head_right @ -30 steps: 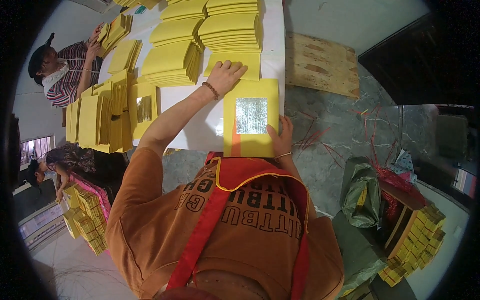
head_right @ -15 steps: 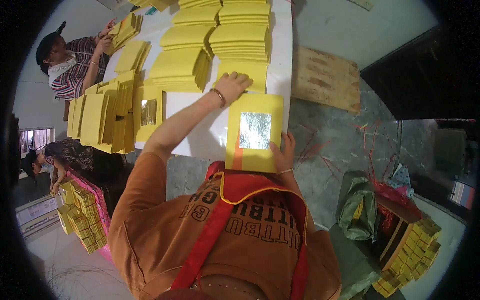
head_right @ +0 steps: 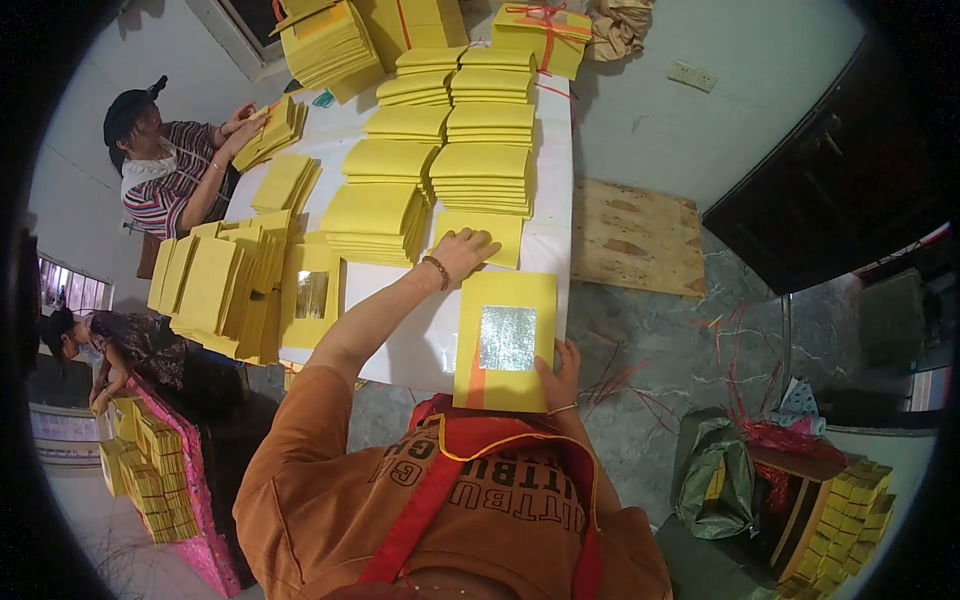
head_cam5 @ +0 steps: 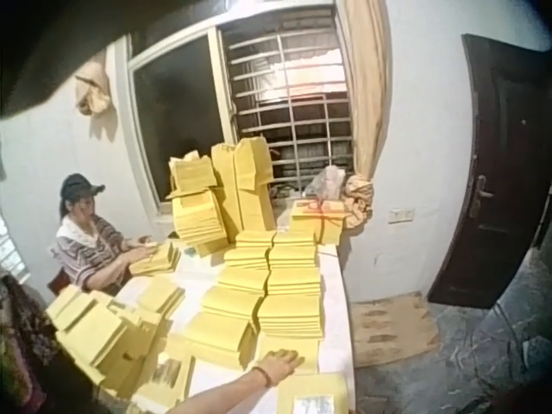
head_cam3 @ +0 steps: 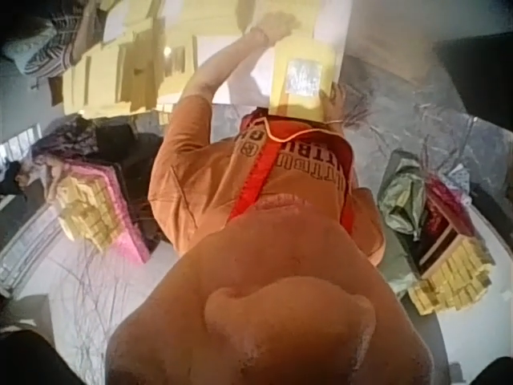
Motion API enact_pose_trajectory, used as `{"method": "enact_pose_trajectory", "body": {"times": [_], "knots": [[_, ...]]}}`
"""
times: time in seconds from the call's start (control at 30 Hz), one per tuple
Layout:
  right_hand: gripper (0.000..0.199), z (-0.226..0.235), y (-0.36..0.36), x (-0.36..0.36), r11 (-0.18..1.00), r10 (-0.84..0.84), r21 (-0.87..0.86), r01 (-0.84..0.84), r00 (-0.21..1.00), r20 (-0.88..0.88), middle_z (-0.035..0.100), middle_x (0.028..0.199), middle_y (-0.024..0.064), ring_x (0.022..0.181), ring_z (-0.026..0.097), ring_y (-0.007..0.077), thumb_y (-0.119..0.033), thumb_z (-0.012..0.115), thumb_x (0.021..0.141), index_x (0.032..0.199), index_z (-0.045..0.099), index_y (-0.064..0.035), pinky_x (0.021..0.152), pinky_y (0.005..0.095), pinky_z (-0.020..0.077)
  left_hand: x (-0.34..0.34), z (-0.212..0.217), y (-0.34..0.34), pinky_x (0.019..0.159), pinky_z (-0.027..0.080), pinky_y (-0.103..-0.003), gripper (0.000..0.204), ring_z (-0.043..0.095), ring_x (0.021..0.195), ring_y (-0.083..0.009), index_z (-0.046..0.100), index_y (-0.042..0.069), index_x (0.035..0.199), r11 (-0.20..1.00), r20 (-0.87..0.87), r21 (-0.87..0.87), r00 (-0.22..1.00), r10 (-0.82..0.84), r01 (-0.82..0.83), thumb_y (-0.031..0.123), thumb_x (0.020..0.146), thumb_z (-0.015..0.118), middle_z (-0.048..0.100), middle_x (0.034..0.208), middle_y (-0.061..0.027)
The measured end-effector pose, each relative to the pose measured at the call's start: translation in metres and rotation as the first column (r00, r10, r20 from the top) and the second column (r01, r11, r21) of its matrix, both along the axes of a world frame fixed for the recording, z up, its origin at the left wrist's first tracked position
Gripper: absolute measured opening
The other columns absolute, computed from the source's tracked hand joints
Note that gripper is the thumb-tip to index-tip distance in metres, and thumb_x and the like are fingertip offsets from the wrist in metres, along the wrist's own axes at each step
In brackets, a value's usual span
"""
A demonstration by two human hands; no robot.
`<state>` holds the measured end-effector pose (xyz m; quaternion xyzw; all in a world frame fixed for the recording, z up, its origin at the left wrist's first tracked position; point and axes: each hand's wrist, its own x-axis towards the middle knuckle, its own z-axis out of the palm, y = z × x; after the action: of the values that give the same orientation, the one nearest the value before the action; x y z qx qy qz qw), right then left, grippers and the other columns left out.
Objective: Folding sheets of yellow ritual paper with gold foil squares into stacks.
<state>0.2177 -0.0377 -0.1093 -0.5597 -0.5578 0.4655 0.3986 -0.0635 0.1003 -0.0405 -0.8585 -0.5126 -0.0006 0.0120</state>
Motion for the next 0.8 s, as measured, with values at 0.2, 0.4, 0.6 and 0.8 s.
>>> {"method": "enact_pose_trajectory", "body": {"times": [0.2, 0.4, 0.6, 0.8], "knots": [[0.052, -0.001, -0.001, 0.001, 1.0, -0.005, 0.023, 0.004, 0.999, 0.038, 0.032, 0.131, 0.0185, 0.121, 0.034, 0.0319, -0.027, 0.066, 0.076, 0.119, 0.05, -0.0049, 0.1, 0.0394, 0.028, -0.003, 0.0, 0.001, 0.077, 0.046, -0.041, 0.043, 0.051, 0.098, -0.0266, 0.044, 0.016, 0.121, 1.0, 0.003, -0.026, 1.0, -0.015, 0.016, 0.02, 0.081, 0.057, 0.049, 0.113, -0.0074], [0.047, 0.006, -0.002, 0.009, 0.999, 0.038, -0.025, -0.036, 0.996, 0.075, 0.034, 0.129, 0.0184, 0.121, 0.034, 0.0316, -0.025, 0.066, 0.076, 0.117, 0.052, -0.0059, 0.1, 0.0391, 0.0279, -0.003, -0.002, -0.006, 0.079, 0.047, -0.04, 0.051, 0.049, 0.102, -0.0289, 0.038, 0.017, 0.128, 0.998, -0.025, -0.062, 1.0, -0.007, 0.005, 0.02, 0.08, 0.057, 0.042, 0.124, -0.0124], [0.04, -0.018, 0.011, 0.01, 0.998, 0.055, 0.019, -0.055, 0.998, 0.026, 0.043, 0.122, 0.0167, 0.118, 0.038, 0.029, -0.022, 0.065, 0.077, 0.111, 0.053, -0.0041, 0.099, 0.0368, 0.0295, -0.004, -0.004, 0.003, 0.081, 0.046, -0.041, 0.058, 0.046, 0.108, -0.03, 0.031, 0.018, 0.133, 0.995, -0.115, -0.096, 0.993, 0.006, -0.017, 0.02, 0.081, 0.055, 0.03, 0.135, -0.0188], [0.039, -0.018, 0.014, 0.009, 0.999, 0.031, -0.031, -0.032, 0.999, -0.018, 0.043, 0.121, 0.0152, 0.117, 0.038, 0.0277, -0.02, 0.065, 0.078, 0.11, 0.053, -0.0033, 0.099, 0.0361, 0.0293, -0.005, 0.003, 0.011, 0.087, 0.042, -0.043, 0.063, 0.042, 0.114, -0.0317, 0.028, 0.022, 0.137, 0.981, -0.113, -0.19, 0.993, 0.028, -0.049, 0.019, 0.08, 0.056, 0.024, 0.14, -0.0167]]}}
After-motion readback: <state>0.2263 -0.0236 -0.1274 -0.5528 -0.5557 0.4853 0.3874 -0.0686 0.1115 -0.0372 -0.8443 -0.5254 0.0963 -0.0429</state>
